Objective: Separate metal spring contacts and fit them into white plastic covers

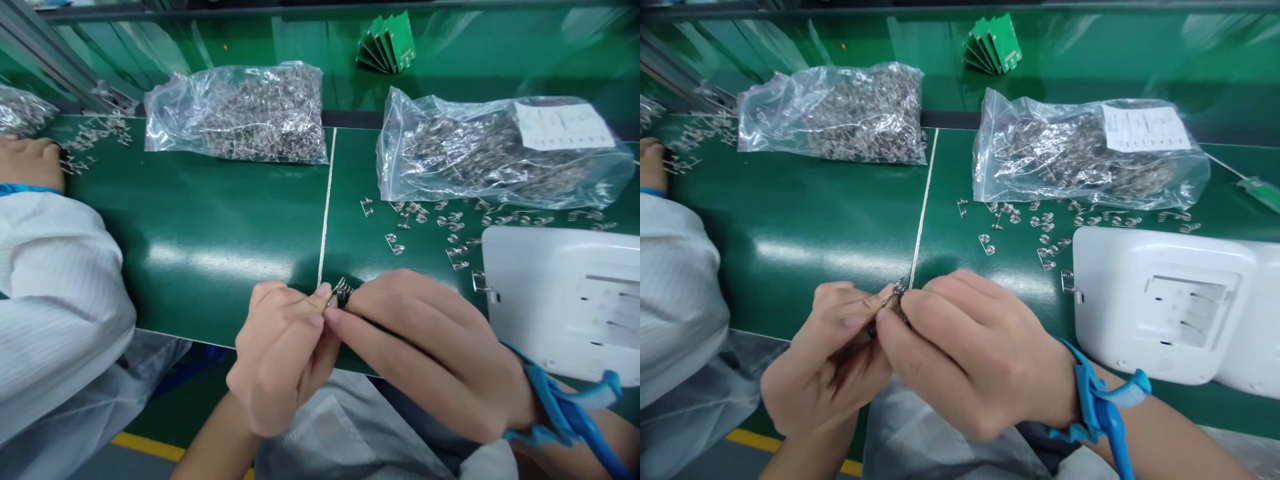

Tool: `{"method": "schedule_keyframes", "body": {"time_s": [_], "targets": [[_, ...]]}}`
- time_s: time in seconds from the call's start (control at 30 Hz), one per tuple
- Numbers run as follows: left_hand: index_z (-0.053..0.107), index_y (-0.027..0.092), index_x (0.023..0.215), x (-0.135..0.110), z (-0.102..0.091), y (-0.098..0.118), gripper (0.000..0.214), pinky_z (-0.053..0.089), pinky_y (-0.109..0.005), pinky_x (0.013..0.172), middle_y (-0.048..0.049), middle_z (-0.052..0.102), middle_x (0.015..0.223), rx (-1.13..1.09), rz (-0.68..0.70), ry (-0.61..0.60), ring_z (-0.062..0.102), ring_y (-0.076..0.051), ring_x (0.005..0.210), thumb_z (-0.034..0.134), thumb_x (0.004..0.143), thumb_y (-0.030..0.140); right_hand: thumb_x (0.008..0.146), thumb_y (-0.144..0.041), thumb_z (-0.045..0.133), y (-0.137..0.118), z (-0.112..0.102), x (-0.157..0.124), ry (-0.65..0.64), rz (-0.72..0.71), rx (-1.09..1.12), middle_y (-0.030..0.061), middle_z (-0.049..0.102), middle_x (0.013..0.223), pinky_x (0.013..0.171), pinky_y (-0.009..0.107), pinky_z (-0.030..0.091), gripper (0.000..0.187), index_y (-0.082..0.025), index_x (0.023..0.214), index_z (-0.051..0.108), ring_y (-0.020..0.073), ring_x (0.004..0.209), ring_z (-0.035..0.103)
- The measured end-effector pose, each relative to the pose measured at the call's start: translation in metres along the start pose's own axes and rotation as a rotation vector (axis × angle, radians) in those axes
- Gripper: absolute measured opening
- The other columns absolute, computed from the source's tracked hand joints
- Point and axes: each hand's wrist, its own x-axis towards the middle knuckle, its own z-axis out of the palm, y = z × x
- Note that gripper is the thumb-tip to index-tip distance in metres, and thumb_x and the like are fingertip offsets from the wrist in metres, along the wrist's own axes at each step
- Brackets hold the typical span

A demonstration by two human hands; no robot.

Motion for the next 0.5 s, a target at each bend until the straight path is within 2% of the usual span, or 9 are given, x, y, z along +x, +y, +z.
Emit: {"method": "schedule_keyframes", "body": {"time_s": [0.1, 0.17, 0.27, 0.33, 0.4, 0.5], "targets": [[0.059, 0.020, 0.084, 0.001, 0.002, 0.001, 0.018, 0.057, -0.033, 0.056, -0.0014, 0.073, 0.075, -0.005, -0.032, -0.009, 0.066, -0.013, 0.058, 0.066, 0.084, 0.003, 0.096, -0.014, 0.050, 0.005, -0.002, 0.003, 0.005, -0.091, -0.109, 0.0102, 0.075, 0.086, 0.062, 0.039, 0.059, 0.022, -0.011, 0.102, 0.071, 0.0220, 0.076, 0.068], [0.059, 0.019, 0.085, 0.002, 0.003, 0.002, 0.017, 0.056, -0.032, 0.055, 0.0004, 0.070, 0.070, -0.013, -0.034, -0.013, 0.065, -0.012, 0.056, 0.067, 0.085, 0.003, 0.094, -0.016, 0.056, 0.007, -0.007, 0.004, 0.005, -0.166, -0.182, 0.0089, 0.076, 0.086, 0.060, 0.038, 0.060, 0.016, -0.015, 0.097, 0.072, 0.0216, 0.075, 0.068], [0.060, 0.016, 0.083, 0.001, 0.003, 0.002, 0.021, 0.055, -0.030, 0.056, 0.0016, 0.067, 0.068, -0.027, -0.024, 0.004, 0.064, -0.011, 0.056, 0.073, 0.080, 0.000, 0.095, -0.016, 0.057, 0.007, -0.014, 0.001, -0.007, -0.178, -0.224, 0.0086, 0.077, 0.092, 0.064, 0.038, 0.062, 0.016, -0.019, 0.095, 0.073, 0.0229, 0.081, 0.071], [0.059, 0.015, 0.082, -0.001, 0.004, 0.001, 0.023, 0.055, -0.028, 0.056, 0.0013, 0.068, 0.070, -0.029, -0.019, 0.015, 0.065, -0.010, 0.058, 0.075, 0.077, -0.001, 0.097, -0.016, 0.055, 0.005, -0.017, -0.002, 0.024, -0.116, -0.190, 0.0090, 0.078, 0.096, 0.068, 0.039, 0.062, 0.019, -0.020, 0.098, 0.073, 0.0238, 0.085, 0.073], [0.059, 0.015, 0.083, -0.003, 0.004, 0.002, 0.024, 0.054, -0.028, 0.056, 0.0015, 0.068, 0.072, -0.014, -0.013, 0.018, 0.066, -0.010, 0.058, 0.075, 0.076, -0.002, 0.096, -0.013, 0.057, 0.002, -0.020, -0.004, 0.034, 0.026, -0.119, 0.0085, 0.078, 0.099, 0.073, 0.038, 0.063, 0.018, -0.020, 0.103, 0.072, 0.0230, 0.088, 0.074], [0.060, 0.015, 0.086, -0.003, 0.003, 0.005, 0.022, 0.056, -0.030, 0.060, 0.0023, 0.070, 0.074, 0.053, -0.007, -0.008, 0.067, -0.010, 0.060, 0.074, 0.079, 0.000, 0.094, -0.014, 0.064, 0.000, -0.020, -0.002, 0.017, 0.259, -0.006, 0.0037, 0.079, 0.095, 0.074, 0.028, 0.063, 0.014, -0.021, 0.103, 0.070, 0.0175, 0.083, 0.075]]}}
